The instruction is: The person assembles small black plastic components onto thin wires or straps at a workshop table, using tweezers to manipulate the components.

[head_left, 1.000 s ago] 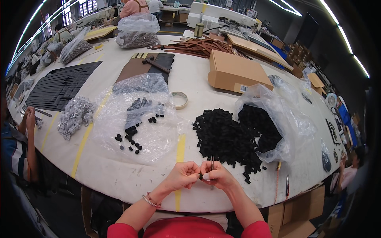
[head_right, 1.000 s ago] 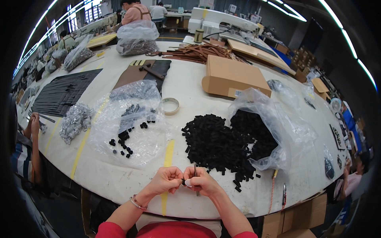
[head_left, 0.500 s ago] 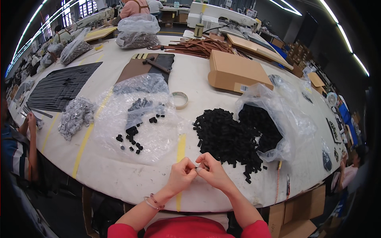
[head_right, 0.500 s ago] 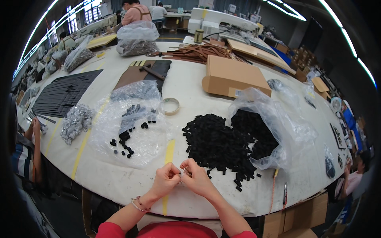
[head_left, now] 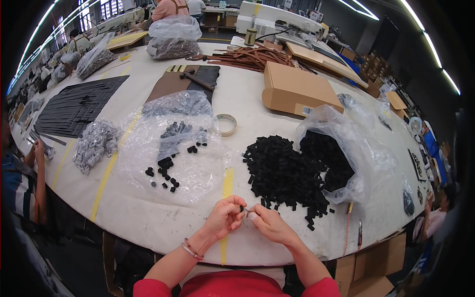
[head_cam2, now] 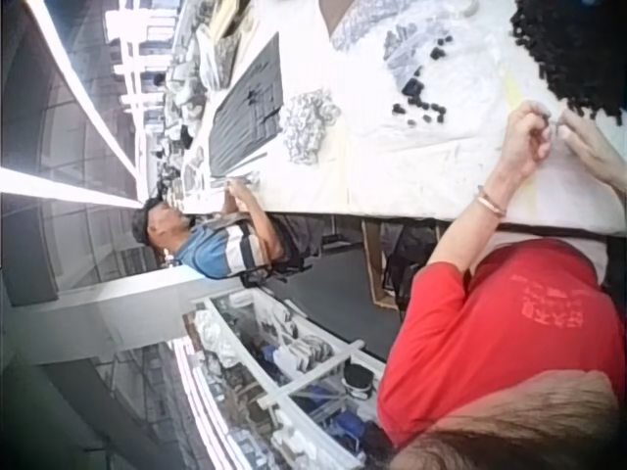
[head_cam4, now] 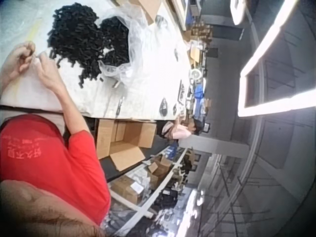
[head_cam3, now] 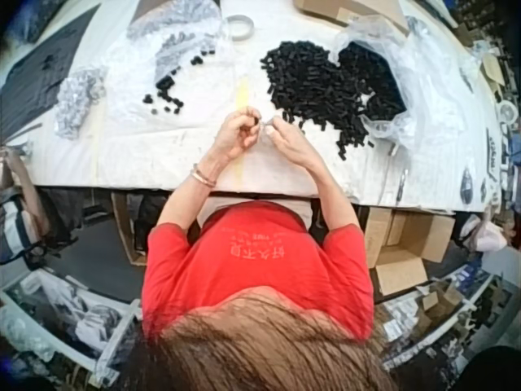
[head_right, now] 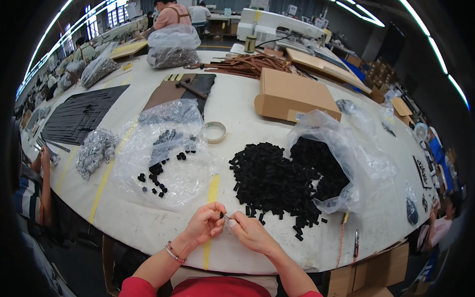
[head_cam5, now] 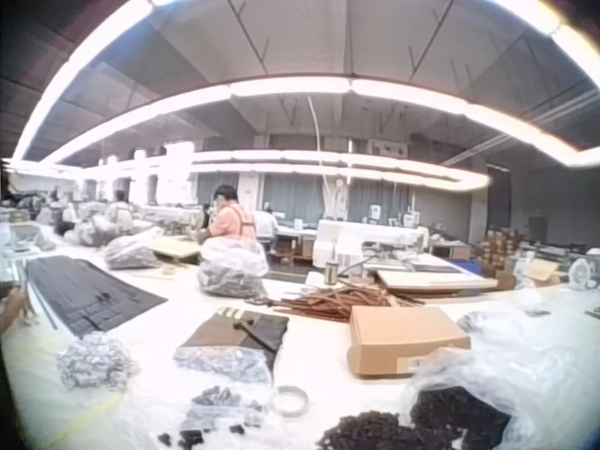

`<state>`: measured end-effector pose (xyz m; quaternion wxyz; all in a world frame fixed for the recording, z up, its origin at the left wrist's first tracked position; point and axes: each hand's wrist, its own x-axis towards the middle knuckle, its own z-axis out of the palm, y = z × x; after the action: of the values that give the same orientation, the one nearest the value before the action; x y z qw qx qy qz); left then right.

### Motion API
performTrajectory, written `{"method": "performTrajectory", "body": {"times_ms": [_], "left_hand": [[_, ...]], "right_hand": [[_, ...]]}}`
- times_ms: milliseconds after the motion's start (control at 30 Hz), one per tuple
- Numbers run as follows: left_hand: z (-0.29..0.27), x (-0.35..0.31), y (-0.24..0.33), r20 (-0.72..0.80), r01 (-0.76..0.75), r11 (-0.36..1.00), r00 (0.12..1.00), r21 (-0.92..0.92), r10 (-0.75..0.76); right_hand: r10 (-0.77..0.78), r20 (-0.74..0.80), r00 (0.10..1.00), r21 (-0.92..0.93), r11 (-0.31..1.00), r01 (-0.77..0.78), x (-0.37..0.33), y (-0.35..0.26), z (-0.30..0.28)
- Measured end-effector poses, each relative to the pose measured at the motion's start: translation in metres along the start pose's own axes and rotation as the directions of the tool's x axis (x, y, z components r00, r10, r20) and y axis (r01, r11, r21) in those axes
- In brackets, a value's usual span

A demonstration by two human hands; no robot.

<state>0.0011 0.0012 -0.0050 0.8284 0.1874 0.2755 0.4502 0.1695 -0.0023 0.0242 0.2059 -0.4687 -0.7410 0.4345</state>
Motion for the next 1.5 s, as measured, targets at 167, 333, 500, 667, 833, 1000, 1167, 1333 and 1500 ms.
{"method": "performTrajectory", "body": {"times_ms": [167,333,500,667,833,1000,1167,1333,1500], "left_hand": [[0.0,-0.001,0.001,0.048,0.03,0.999,0.998,-0.038,-0.028],[-0.008,-0.002,0.002,0.101,0.095,0.994,0.991,-0.056,-0.089],[-0.005,-0.002,0.001,0.081,0.152,0.988,0.985,0.026,-0.154],[0.009,-0.007,-0.004,-0.138,-0.151,0.914,0.967,0.376,0.217],[0.009,-0.005,-0.025,0.209,-0.51,0.286,0.71,0.811,0.672],[0.015,-0.011,-0.005,-0.115,-0.357,0.831,0.89,0.427,0.442],[0.001,-0.001,-0.003,0.126,0.103,0.993,0.987,-0.052,-0.095],[-0.013,-0.001,0.001,0.082,0.016,0.979,0.997,-0.203,0.0],[-0.013,0.002,0.021,-0.319,-0.315,0.876,0.926,-0.366,0.2]], "right_hand": [[0.08,0.017,0.997,0.21,0.974,-0.082,0.0,-0.006,-0.002],[0.134,0.125,0.983,0.257,0.953,-0.162,0.002,-0.012,-0.008],[0.111,0.188,0.976,0.343,0.924,-0.172,0.001,-0.003,-0.01],[-0.156,-0.171,0.973,-0.35,0.932,0.088,0.003,-0.01,0.002],[-0.219,-0.363,0.906,-0.395,0.917,0.064,0.01,-0.006,0.013],[-0.248,-0.501,0.829,-0.262,0.957,0.127,0.009,-0.008,0.018],[-0.416,-0.482,0.771,-0.487,0.859,0.159,0.002,-0.001,0.023],[-0.347,-0.502,0.792,-0.374,0.913,0.163,0.002,-0.009,0.019],[-0.05,-0.408,0.912,-0.361,0.926,-0.111,-0.005,-0.002,-0.017]]}}
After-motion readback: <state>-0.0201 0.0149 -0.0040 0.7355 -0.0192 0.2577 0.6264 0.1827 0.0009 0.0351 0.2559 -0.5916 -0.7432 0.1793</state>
